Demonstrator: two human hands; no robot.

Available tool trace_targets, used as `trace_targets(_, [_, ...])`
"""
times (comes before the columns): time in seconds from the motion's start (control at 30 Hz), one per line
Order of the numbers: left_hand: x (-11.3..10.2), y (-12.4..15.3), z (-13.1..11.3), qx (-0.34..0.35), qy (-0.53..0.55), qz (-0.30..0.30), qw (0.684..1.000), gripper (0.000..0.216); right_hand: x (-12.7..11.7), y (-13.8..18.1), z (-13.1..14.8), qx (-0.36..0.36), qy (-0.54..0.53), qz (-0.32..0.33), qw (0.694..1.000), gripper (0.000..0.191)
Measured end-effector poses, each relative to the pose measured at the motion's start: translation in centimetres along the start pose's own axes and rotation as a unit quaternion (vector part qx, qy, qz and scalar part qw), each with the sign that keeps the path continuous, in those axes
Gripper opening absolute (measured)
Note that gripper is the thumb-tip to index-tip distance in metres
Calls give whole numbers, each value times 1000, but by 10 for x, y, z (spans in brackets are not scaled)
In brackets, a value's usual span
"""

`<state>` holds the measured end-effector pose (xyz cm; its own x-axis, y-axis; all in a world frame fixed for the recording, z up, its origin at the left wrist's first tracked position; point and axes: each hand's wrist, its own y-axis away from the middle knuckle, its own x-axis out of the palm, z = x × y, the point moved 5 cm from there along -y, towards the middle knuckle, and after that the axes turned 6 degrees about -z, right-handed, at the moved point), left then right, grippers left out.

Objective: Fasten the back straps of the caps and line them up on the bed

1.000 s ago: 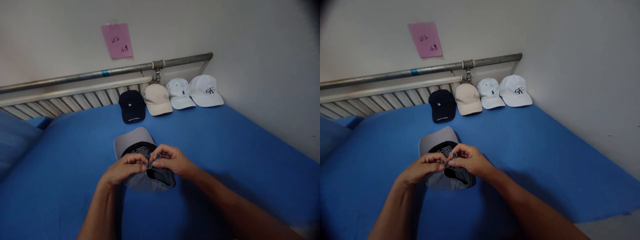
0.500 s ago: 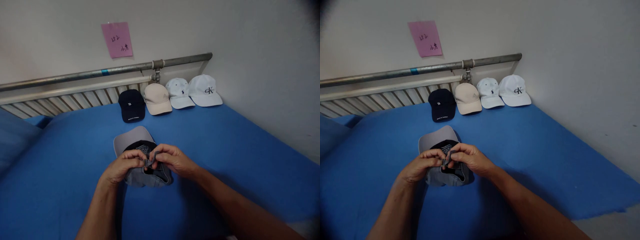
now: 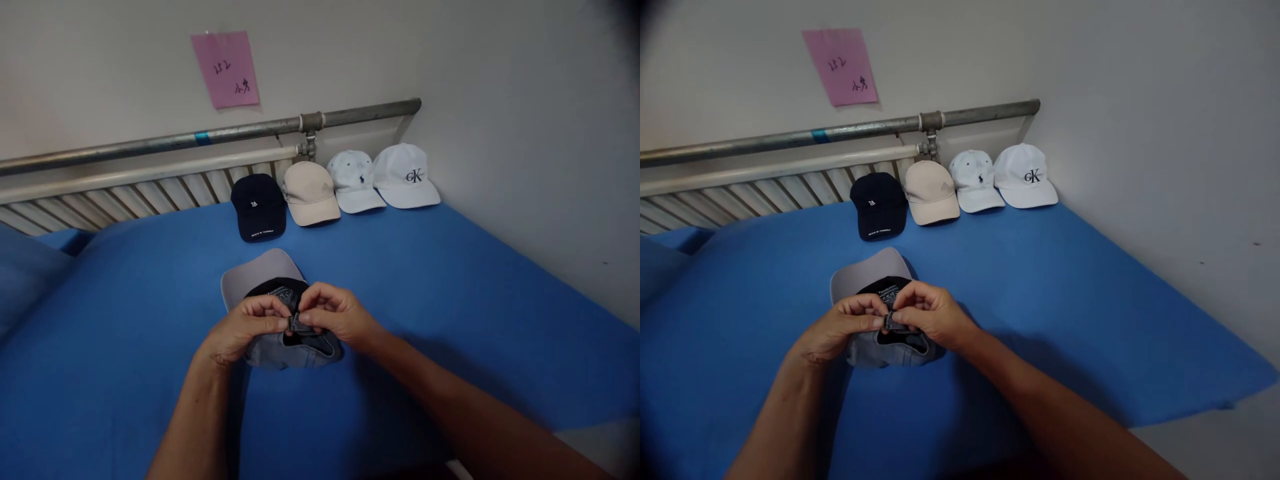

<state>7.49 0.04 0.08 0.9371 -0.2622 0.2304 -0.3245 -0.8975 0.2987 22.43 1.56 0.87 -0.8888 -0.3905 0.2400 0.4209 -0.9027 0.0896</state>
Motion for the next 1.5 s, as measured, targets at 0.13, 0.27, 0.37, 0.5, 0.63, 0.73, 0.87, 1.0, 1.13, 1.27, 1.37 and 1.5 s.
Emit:
trace_targets(0.13, [2,0,0,-2,-12,9,1000,7,1,1,-3,9,29,3,1000,5])
trace_targets(0.27, [4,-1,3,-20,-22,3,1000,10,2,0,-8,35,56,18,998,4])
trace_targets(0.37, [6,-2,4,-29,-36,11,999,9,1,0,-10,56,64,32,996,6])
trace_targets(0.5, [8,-1,3,-39,-57,9,998,9,0,-1,-10,57,87,31,994,10])
trace_targets(0.63, [10,0,0,-39,-73,14,996,8,0,-1,-10,62,87,28,994,13])
trace_targets(0.73, [8,2,0,-39,-74,8,996,10,1,-1,-8,69,73,27,995,12])
trace_targets(0.87, [7,4,1,-37,-83,18,996,11,3,1,-5,71,65,20,995,11])
trace_targets(1.0, [6,3,3,-37,-93,18,995,14,4,1,-3,62,77,2,995,11])
trace_targets(1.13, [5,2,3,-41,-96,-1,995,19,4,1,0,47,76,-19,996,10])
trace_targets(1.27, [6,3,2,-40,-88,-13,995,19,3,1,-1,23,57,-35,998,12])
trace_targets(1.37, [6,4,0,-34,-74,-13,997,19,2,1,-2,-8,70,-46,996,14])
trace_targets(1.5, [4,3,2,-30,-79,-7,996,19,4,7,6,-141,181,-56,972,7])
